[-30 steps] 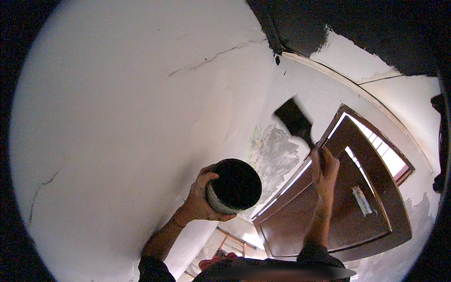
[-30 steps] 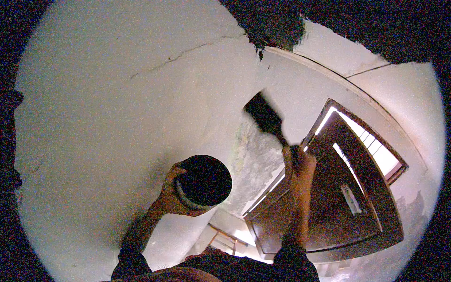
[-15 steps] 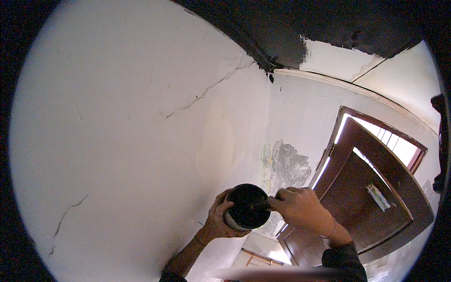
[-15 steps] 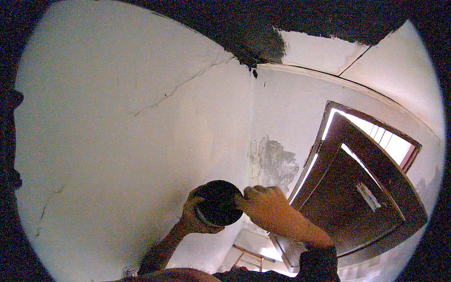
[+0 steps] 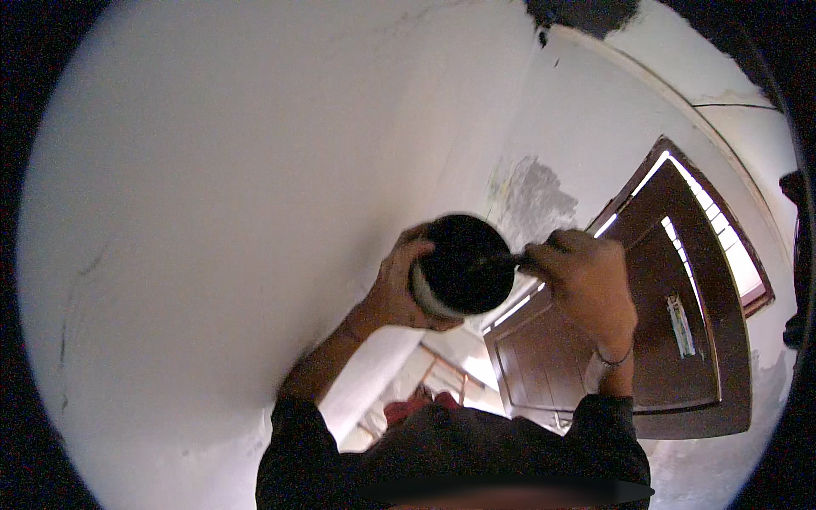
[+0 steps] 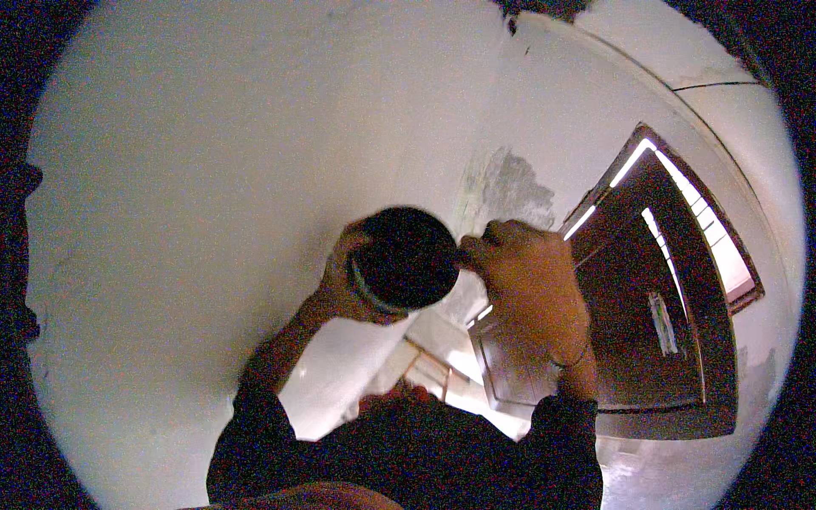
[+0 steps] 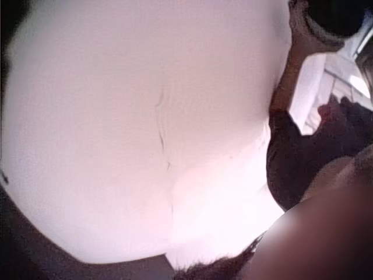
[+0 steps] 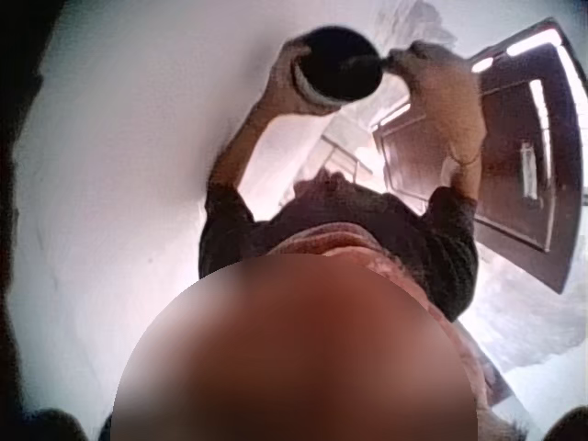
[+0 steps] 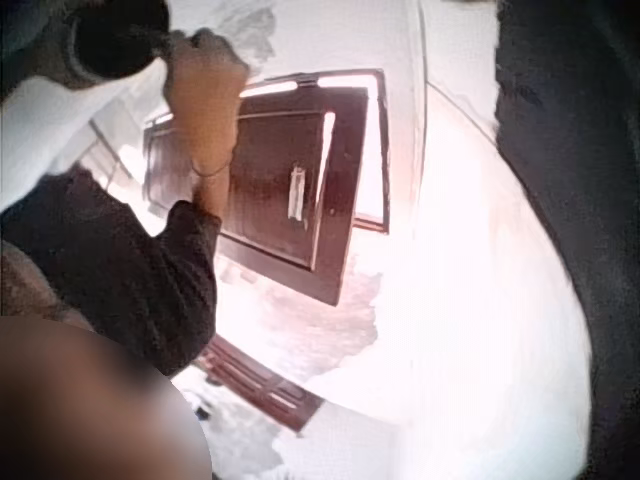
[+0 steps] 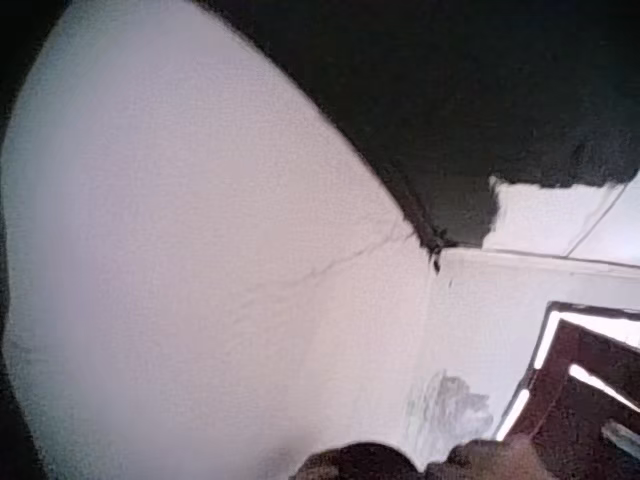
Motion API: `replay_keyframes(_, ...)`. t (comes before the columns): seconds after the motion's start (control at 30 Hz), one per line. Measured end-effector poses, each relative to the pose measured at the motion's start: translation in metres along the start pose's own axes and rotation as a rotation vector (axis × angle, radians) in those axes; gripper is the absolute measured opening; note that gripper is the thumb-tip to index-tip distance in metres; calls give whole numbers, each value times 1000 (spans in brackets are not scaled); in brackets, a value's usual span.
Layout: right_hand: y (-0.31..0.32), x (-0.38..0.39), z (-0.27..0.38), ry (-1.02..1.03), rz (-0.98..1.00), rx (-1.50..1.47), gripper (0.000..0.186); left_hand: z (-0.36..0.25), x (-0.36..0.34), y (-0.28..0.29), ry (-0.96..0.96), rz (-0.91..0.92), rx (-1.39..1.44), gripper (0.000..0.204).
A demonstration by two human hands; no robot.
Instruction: The person paints a white ceiling with black paint using a brush and a small paint can. They repeatedly dip the brush into the can and apply paint along the ceiling edge near a door frame, gradually covering more area.
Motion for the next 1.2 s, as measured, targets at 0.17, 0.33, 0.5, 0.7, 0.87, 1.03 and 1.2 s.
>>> replay_keyframes(0.17,20,-6,-1,-85,-117,-28,23,-2,-13,8,85,-2,48,107)
replay_keyframes(0.33,27,-9,-1,-150,-138,-55,20,-7,-16,11,-53,1,-89,106)
replay_keyframes(0.5,30,-8,-5,-185,-186,-161,18,-6,-19,8,-86,-11,-96,106)
replay_keyframes(0.7,36,-3,-7,-239,-85,39,15,-5,-15,9,-20,38,-129,105)
replay_keyframes(0.87,37,4,-4,-403,-523,-238,15,-4,-15,9,-8,52,-126,104)
replay_keyframes(1.03,47,15,-6,-385,-494,-255,16,-5,-16,8,-12,51,-128,105)
replay_keyframes(1.2,48,22,-12,-375,-581,-49,19,-5,-17,7,-13,58,-138,106)
Point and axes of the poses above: each hand's wrist, its own x-axis away from the middle knuckle, its own y-axis out of the back of the hand, z = x × y, the point moved 1 cm from there along -x, towards the middle knuckle, and after that the axes turned 11 degrees about y, right-handed, at the moved point
